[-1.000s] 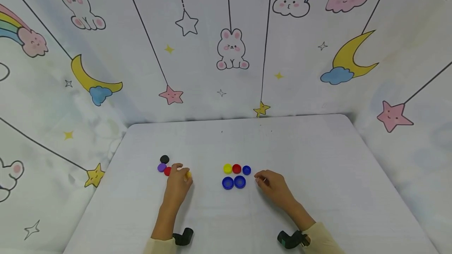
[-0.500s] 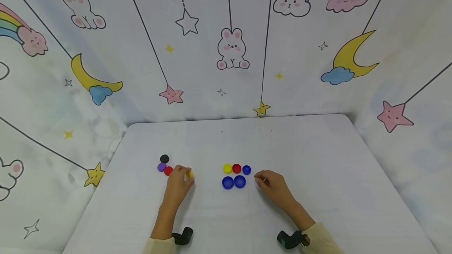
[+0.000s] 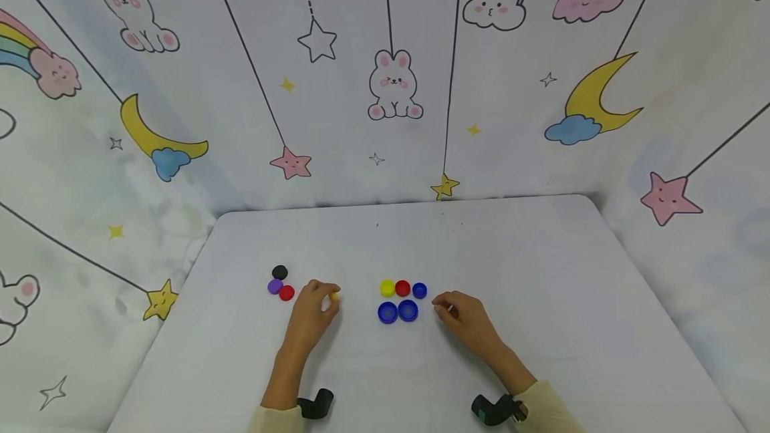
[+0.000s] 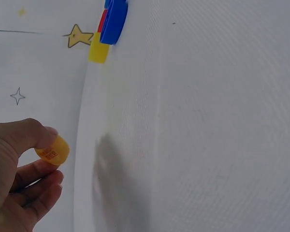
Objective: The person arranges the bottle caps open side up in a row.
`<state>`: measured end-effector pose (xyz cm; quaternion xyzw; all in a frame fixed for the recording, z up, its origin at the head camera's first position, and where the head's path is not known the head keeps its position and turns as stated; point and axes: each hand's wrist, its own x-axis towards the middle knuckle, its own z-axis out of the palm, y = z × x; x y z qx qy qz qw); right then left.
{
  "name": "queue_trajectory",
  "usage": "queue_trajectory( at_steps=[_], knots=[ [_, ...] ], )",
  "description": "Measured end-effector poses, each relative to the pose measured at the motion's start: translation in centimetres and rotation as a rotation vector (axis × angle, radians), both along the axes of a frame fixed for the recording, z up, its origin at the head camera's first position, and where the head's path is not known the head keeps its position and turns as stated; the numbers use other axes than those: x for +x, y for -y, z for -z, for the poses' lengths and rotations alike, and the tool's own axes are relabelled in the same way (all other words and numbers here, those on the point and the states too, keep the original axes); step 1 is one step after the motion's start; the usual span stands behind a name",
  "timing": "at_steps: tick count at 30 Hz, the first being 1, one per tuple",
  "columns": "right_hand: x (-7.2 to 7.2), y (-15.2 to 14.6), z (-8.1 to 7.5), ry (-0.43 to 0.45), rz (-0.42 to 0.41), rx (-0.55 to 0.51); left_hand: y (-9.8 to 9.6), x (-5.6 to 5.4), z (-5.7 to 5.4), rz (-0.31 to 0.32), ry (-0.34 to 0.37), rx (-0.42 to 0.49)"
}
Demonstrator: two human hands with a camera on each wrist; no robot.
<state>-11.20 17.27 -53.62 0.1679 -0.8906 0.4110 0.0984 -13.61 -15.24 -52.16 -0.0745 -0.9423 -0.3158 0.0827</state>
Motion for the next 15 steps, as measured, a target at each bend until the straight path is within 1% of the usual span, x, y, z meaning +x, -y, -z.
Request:
queue_trajectory(
  at_steps=[6, 11, 15],
  knots=[
    [0.1, 0.0, 0.0, 0.001, 0.003, -0.007, -0.8, -0.1, -0.3, 0.012, -0.019, 0.024],
    [0.2, 0.0, 0.1, 0.006, -0.001, 0.001, -1.7, -0.1, -0.4, 0.023, -0.037, -0.002],
    [0.2, 0.0, 0.1, 0.012, -0.010, 0.002, -2.3, -0.1, -0.4, 0.050, -0.059, -0.024]
  ],
)
